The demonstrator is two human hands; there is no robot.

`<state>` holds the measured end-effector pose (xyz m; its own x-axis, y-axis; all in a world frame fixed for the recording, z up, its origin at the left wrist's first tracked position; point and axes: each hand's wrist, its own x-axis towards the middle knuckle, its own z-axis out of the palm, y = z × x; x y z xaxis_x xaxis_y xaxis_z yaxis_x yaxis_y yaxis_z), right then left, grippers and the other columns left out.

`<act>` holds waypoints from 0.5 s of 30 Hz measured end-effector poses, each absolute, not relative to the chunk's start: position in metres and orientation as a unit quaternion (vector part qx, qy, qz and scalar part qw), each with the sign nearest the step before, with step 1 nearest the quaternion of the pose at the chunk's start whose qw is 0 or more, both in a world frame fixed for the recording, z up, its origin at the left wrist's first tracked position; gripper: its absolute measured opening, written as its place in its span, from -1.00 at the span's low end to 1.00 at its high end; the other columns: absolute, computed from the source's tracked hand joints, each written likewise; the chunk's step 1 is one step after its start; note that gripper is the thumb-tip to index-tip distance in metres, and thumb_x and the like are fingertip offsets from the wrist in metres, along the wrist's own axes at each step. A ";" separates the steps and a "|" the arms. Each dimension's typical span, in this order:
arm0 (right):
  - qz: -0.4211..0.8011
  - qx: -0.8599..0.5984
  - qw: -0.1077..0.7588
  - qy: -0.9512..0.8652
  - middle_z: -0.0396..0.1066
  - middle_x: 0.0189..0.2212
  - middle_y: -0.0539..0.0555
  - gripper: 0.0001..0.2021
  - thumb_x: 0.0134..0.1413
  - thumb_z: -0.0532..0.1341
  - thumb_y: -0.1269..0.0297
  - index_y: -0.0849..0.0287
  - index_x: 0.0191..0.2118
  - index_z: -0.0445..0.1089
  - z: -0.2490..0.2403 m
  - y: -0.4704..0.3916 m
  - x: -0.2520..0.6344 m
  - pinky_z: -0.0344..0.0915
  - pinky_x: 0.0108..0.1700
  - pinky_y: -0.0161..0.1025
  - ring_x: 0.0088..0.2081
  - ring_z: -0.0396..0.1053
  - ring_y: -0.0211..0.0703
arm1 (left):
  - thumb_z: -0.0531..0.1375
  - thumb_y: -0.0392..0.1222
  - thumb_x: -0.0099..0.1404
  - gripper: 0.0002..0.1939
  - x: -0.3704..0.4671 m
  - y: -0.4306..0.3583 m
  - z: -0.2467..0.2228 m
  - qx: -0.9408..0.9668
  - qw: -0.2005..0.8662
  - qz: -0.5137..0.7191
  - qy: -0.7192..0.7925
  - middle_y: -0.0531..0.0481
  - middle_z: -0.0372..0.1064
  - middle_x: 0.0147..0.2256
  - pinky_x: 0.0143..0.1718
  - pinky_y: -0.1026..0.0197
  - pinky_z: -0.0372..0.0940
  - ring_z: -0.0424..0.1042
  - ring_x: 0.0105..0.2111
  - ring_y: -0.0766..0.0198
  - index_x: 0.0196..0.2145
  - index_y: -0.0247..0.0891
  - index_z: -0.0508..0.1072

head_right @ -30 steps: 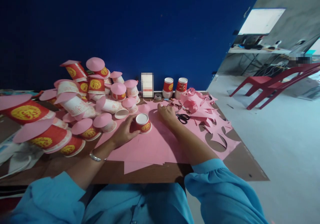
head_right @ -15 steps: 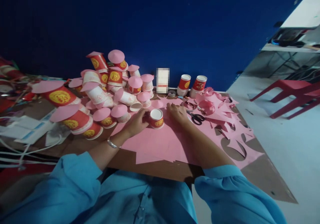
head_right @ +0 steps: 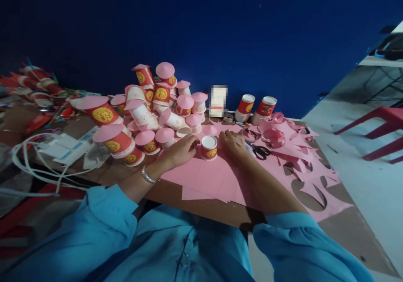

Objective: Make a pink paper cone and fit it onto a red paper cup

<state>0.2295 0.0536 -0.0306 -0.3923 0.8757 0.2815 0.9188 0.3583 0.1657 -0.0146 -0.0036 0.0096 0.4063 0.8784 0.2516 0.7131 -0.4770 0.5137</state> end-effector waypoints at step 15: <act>-0.179 -0.527 0.089 -0.826 0.54 -0.26 0.24 -0.69 0.43 0.01 0.35 0.25 -0.24 0.48 -0.032 0.055 0.233 -0.08 -0.33 -0.16 -0.23 0.44 0.00 | 0.13 -0.31 0.44 -0.87 -0.118 -0.121 -0.012 0.731 -0.059 0.388 0.558 -0.05 0.52 -0.25 -0.24 0.20 0.42 0.51 -0.30 0.24 -0.14 -0.21 0.47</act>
